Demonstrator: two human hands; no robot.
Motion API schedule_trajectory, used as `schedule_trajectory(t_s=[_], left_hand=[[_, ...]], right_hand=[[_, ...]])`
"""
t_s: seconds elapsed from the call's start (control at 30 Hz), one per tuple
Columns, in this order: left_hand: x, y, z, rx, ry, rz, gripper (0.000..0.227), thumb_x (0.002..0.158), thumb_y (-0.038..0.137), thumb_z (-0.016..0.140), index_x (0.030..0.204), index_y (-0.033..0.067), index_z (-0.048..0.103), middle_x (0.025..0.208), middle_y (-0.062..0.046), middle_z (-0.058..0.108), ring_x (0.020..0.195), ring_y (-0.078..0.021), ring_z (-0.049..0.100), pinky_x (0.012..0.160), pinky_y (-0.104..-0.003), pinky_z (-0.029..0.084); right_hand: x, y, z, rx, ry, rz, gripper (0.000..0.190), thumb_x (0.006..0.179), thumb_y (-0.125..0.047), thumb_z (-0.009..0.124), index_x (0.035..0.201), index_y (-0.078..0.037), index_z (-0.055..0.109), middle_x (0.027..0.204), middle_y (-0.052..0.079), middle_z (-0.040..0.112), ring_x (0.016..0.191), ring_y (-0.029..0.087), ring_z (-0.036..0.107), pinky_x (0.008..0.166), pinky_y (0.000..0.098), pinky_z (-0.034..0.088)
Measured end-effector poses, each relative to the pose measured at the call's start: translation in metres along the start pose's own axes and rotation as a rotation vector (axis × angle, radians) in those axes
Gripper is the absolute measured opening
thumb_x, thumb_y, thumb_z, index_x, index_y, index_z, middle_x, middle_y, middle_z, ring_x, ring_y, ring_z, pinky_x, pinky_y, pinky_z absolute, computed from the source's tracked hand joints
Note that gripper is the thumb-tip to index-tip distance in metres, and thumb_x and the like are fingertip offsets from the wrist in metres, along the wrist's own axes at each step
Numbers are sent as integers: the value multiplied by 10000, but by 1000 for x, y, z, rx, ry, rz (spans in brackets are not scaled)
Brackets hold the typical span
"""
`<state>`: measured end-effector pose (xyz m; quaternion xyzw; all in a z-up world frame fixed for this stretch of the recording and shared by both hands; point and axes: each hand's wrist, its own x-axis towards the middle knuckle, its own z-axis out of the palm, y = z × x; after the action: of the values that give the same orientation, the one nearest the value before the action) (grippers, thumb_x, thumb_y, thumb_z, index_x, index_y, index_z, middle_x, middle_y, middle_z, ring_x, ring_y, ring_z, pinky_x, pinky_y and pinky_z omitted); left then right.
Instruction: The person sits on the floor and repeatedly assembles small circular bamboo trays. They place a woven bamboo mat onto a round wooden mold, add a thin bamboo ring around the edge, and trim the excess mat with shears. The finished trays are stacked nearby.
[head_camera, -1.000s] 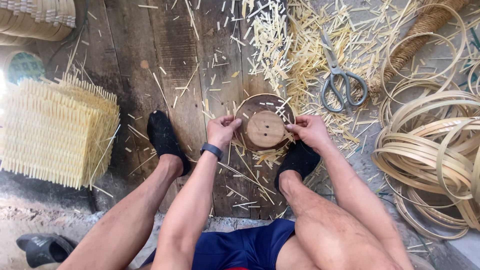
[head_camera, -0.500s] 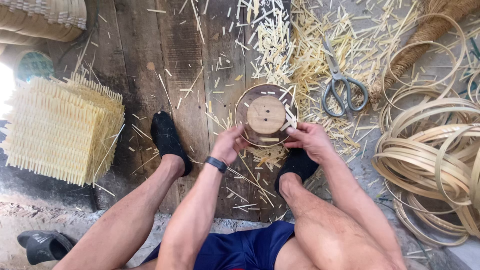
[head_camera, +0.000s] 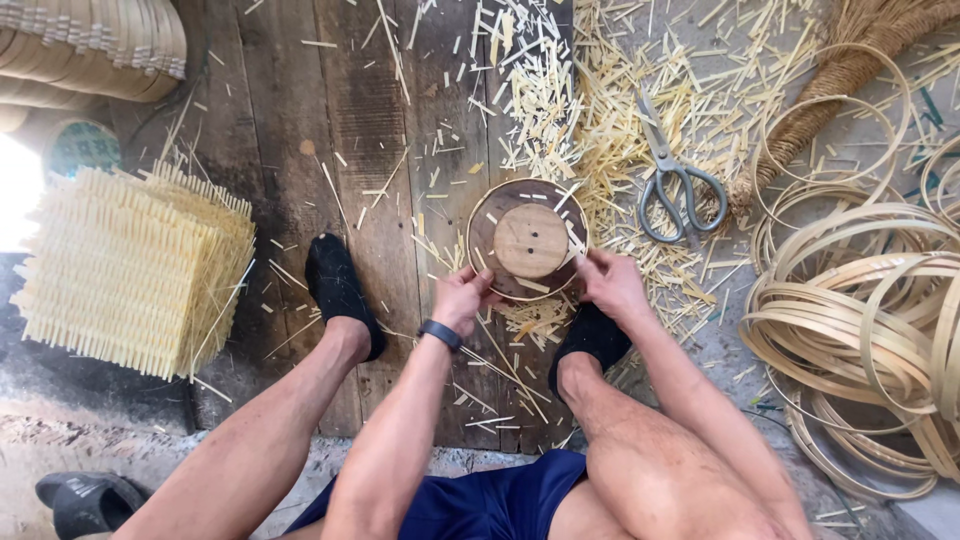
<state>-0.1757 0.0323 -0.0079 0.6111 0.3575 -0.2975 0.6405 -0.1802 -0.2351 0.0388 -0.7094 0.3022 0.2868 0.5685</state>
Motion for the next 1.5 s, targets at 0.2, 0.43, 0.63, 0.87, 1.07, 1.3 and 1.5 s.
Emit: schedule_trajectory(t_s=[0.2,0.43,0.63,0.87,1.07,1.3,1.5], left_hand=[[-49,90,-5,461,-117,430,433,917,221,739,1325,85,688,1029,-131,769,892,-194,722,771,-320,605],[-91,85,53,208,-108,833,522,1108,429,550,1481,64,565,1297,-164,730,1185,-249,685,1026,-345,544],[-42,63,45,135,-114,890,639,1055,568,492,1426,57,586,1297,-162,689,1167,-214,683,950,-311,591],[42,45,-45,-17,155,411,565,1048,546,612,1172,18,768,984,-60,783,791,-107,669,663,-252,528],[52,32,-103,188,57,88,284,933,225,672,1138,30,703,906,-98,755,655,-171,732,508,-327,608],[51,69,-95,495,-23,-226,248,893,3,598,1131,-35,657,852,-202,744,613,-280,748,513,-416,623],[72,164,-32,-626,-81,308,150,1027,168,673,1085,65,580,941,-102,732,892,-219,761,840,-388,666]], right_hand=[[-17,-57,12,-369,-34,-583,1217,618,-406,1008,1497,12,277,1351,253,420,1205,387,525,937,478,497],[-29,-77,39,644,-117,25,752,789,-329,728,1358,-65,312,1230,193,520,1010,265,643,689,439,624],[-15,-54,18,812,-395,-92,522,953,-310,648,1252,100,523,1062,303,488,820,371,519,619,471,541],[-27,-37,-24,1028,-400,-119,752,882,-528,563,1430,-16,499,1284,171,631,1174,308,651,1021,533,522],[-32,-29,-44,1016,-283,-193,712,924,-522,598,1429,-28,511,1295,170,631,1121,341,657,885,544,563],[-31,-2,-44,1042,-295,-216,710,985,-616,544,1373,-23,571,1220,184,673,1005,353,702,736,516,606],[-26,4,-41,1032,-318,-199,665,1022,-550,520,1335,34,566,1145,223,680,944,373,705,741,532,603]])
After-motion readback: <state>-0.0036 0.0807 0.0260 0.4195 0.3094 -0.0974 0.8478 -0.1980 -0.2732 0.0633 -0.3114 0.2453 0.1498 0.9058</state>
